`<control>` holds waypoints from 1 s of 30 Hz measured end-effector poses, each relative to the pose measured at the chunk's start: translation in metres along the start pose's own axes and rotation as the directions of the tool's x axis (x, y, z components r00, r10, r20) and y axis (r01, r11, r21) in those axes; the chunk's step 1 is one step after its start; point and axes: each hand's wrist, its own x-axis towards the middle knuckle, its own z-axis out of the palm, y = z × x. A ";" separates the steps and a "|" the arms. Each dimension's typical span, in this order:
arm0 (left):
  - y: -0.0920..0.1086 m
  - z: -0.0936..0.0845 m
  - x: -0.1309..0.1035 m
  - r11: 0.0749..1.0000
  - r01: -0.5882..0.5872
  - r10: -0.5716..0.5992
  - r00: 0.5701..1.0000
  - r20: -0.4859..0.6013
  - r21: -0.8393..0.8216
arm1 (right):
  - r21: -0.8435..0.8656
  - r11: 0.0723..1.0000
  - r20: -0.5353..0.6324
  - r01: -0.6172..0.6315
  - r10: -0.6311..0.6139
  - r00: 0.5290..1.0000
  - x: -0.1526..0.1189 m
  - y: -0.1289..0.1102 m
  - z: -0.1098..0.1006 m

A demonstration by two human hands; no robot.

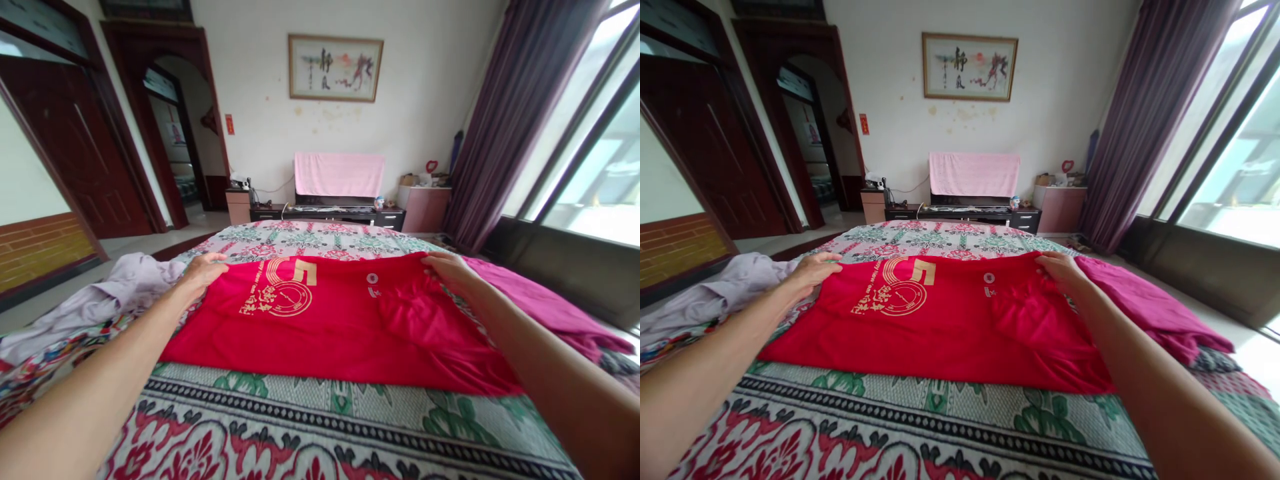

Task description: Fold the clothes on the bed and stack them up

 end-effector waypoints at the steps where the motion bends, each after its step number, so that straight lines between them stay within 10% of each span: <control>1: -0.001 -0.008 -0.008 0.999 -0.001 0.003 0.999 0.046 -0.046 | 0.022 1.000 0.064 0.005 -0.006 0.998 -0.007 0.000 -0.014; 5: -0.016 -0.035 -0.027 0.995 -0.086 0.066 0.937 0.343 0.042 | -0.110 0.992 0.420 -0.060 0.102 0.902 -0.031 0.009 -0.064; 8: -0.023 -0.044 -0.025 0.949 -0.198 0.093 0.920 0.381 0.247 | -0.306 0.952 0.471 0.006 0.145 0.870 -0.034 0.011 -0.076; 12: -0.013 -0.036 -0.017 0.798 -0.243 0.137 0.964 0.227 0.552 | -0.567 0.812 0.266 0.140 0.019 0.964 -0.022 0.001 -0.047; 17: 0.000 0.000 -0.011 0.722 -0.354 0.263 0.935 0.237 0.595 | -0.744 0.557 0.269 0.369 -0.256 0.928 0.000 0.002 0.018; 30: -0.012 0.030 0.003 0.720 -0.319 0.205 0.946 0.250 0.616 | -0.818 0.495 0.270 0.292 -0.118 0.956 0.020 0.026 0.058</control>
